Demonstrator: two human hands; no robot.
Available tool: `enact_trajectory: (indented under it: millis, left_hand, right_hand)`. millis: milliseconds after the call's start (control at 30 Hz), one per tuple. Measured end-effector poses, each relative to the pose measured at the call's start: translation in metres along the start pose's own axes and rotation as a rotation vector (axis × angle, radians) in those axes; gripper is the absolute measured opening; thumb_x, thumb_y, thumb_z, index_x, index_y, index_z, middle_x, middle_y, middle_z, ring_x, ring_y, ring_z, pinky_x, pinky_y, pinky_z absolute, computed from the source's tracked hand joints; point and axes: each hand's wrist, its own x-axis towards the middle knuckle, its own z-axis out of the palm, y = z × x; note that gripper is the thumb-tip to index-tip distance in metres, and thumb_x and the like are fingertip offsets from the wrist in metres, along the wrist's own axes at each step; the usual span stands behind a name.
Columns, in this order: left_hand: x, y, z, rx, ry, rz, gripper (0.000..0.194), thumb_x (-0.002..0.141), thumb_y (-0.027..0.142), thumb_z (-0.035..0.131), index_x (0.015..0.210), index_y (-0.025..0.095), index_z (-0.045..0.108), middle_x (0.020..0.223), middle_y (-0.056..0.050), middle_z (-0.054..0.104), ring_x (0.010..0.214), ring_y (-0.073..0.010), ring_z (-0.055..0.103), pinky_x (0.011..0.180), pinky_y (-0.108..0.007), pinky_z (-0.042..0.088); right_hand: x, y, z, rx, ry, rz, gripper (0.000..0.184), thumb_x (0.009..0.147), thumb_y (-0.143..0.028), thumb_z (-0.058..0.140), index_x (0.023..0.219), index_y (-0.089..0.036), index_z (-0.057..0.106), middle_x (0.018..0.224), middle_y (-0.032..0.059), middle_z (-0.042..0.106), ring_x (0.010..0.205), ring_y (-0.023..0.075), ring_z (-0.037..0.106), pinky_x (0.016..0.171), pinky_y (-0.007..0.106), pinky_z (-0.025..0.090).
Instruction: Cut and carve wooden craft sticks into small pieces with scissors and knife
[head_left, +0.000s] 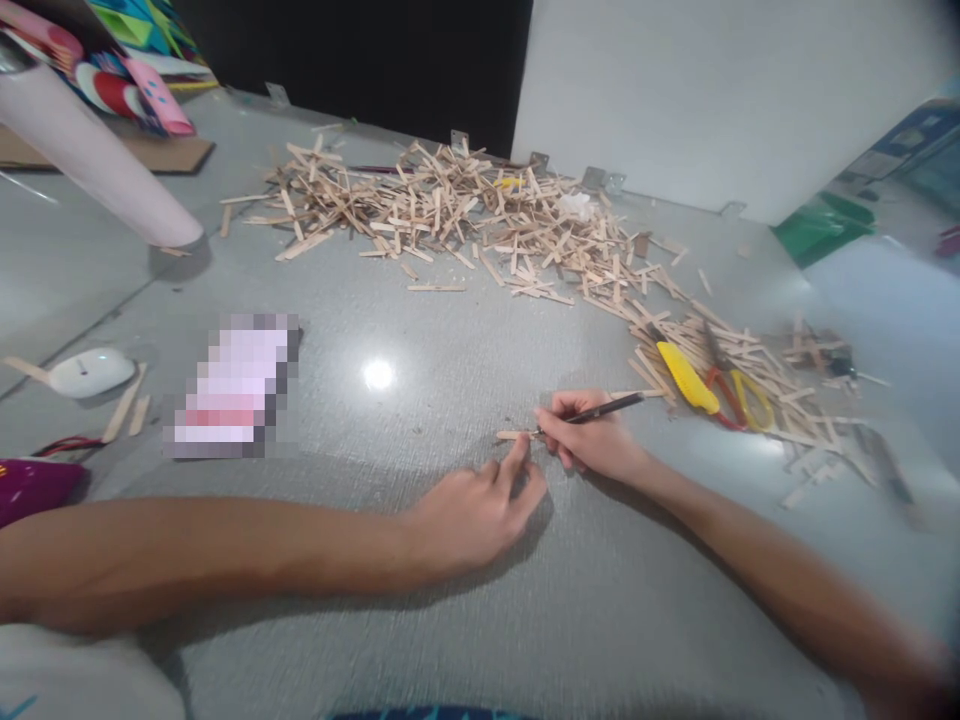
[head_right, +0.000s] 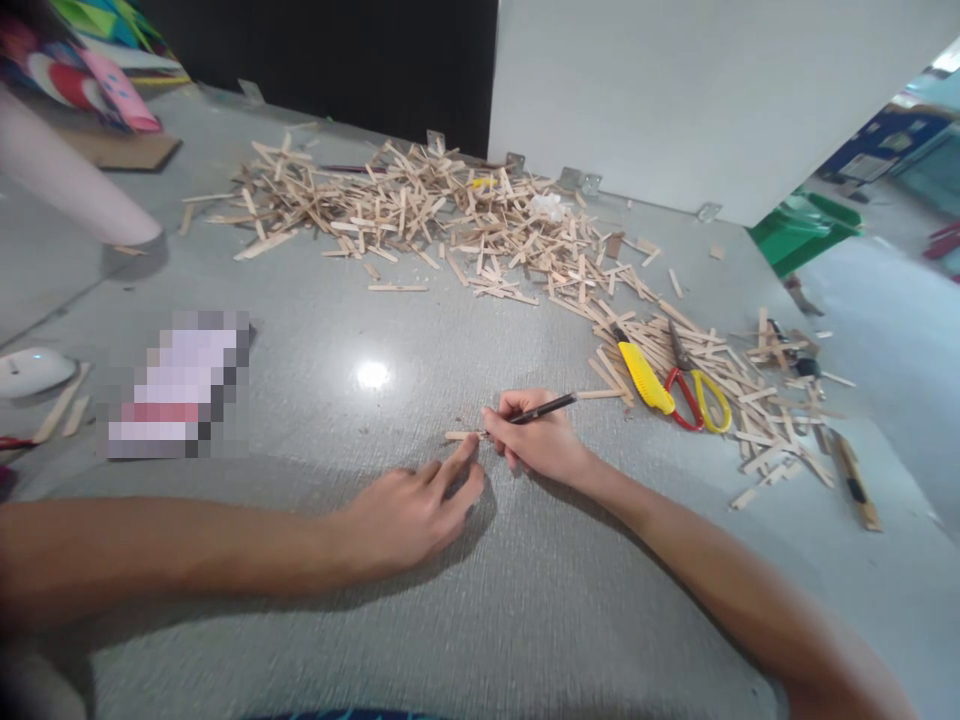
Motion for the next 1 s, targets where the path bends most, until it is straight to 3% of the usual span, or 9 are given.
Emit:
enact_trajectory:
  millis: [533,1000]
  left_hand:
    - [-0.0019,0.0003,0.0018,-0.072,0.001,-0.007,0.036,0.1,0.012,0.048,0.131,0.0,0.061,0.139,-0.041,0.067,0.076,-0.0296,0.079,0.047,-0.031,0.054]
    - [-0.0009,0.0009,-0.0002,-0.021,0.034,-0.025,0.034,0.098,0.016,0.053,0.128,0.003,0.063,0.137,-0.038,0.07,0.074,-0.0277,0.079,0.045,-0.03,0.054]
  right_hand:
    - [-0.0005,0.0036,-0.001,-0.017,0.001,-0.1,0.043,0.097,-0.041,0.071,0.061,-0.023,0.055,0.043,-0.0043,0.056,0.033,0.0084,0.046,0.035,0.021,0.033]
    - [-0.002,0.0018,-0.0025,-0.013,-0.016,-0.053,0.04,0.096,-0.034,0.065,0.06,-0.024,0.053,0.039,-0.0052,0.055,0.028,0.0083,0.046,0.032,0.019,0.033]
